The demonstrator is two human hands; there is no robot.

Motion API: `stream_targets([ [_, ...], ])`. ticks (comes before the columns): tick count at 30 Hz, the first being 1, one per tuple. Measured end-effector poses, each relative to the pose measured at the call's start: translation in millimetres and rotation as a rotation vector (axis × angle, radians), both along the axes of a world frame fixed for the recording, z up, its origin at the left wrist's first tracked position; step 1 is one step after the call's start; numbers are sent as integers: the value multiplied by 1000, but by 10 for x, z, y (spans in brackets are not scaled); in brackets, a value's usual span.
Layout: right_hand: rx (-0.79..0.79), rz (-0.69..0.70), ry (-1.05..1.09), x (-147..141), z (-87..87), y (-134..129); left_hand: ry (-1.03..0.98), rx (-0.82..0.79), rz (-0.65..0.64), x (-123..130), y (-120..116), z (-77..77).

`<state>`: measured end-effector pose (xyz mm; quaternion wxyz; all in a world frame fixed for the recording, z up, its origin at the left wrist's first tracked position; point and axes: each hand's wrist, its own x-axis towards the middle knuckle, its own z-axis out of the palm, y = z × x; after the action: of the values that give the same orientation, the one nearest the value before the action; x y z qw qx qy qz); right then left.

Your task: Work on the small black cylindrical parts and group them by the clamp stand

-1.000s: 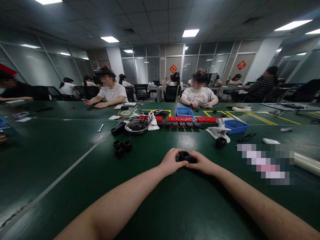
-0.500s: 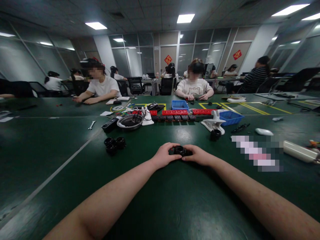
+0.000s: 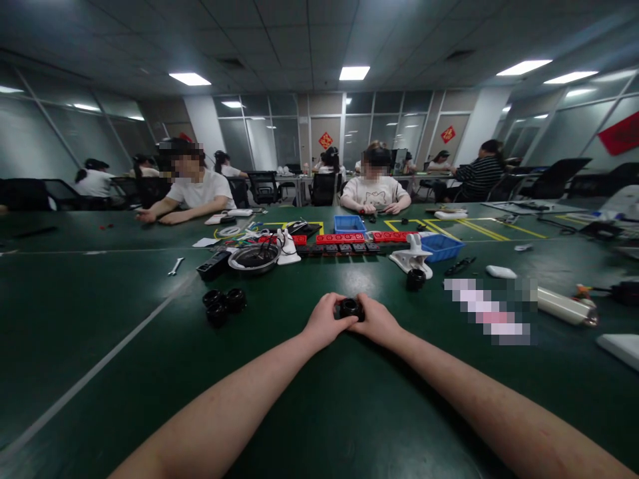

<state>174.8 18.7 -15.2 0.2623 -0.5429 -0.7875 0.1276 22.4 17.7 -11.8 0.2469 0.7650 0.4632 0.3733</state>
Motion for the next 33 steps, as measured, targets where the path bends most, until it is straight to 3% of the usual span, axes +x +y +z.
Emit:
stream_targets([
  [3,-20,175,63,53,48,6,-1,-11,-79,-49,-22,46],
  [6,-138,340,88,135,109,36,-21,-23,-159,-86,-33,81],
  [11,-305,428,185,236,177,73,-25,-51,-211,-116,-30,110],
  [17,-406,390,254,254,157,94,-24,-66,-222,-115,-16,110],
  [25,-381,298,242,230,93,114,-32,-110,-191,-105,-5,137],
  [33,-166,145,3,114,46,67,-58,-153,-41,-21,-27,51],
])
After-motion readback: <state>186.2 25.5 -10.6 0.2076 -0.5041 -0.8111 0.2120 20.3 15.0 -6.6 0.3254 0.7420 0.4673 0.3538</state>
